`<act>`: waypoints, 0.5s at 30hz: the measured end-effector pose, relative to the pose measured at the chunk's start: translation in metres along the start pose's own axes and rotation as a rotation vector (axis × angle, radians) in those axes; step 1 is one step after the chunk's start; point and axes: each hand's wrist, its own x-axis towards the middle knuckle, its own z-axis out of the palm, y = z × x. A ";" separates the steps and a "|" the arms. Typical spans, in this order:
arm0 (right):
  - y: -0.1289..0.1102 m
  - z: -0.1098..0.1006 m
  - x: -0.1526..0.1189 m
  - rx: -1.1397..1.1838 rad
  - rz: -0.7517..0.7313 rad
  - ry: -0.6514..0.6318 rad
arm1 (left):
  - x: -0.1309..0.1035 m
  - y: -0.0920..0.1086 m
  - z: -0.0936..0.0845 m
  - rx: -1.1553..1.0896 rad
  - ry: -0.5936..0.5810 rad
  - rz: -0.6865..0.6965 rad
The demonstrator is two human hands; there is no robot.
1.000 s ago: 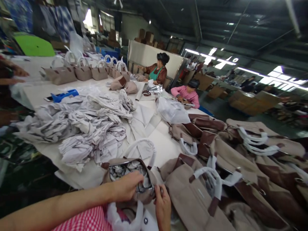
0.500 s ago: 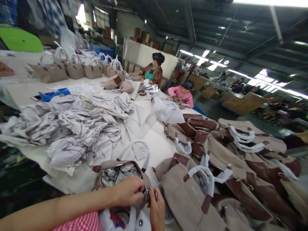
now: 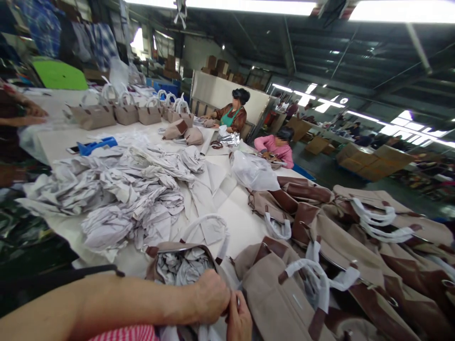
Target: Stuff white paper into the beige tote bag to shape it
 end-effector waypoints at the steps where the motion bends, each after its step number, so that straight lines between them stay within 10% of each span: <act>1: -0.002 0.000 0.001 -0.012 0.021 0.001 | 0.003 -0.003 -0.004 -0.059 -0.010 -0.063; 15: 0.040 -0.026 0.034 -0.033 0.227 -0.069 | -0.025 -0.044 -0.026 -0.182 0.004 -0.301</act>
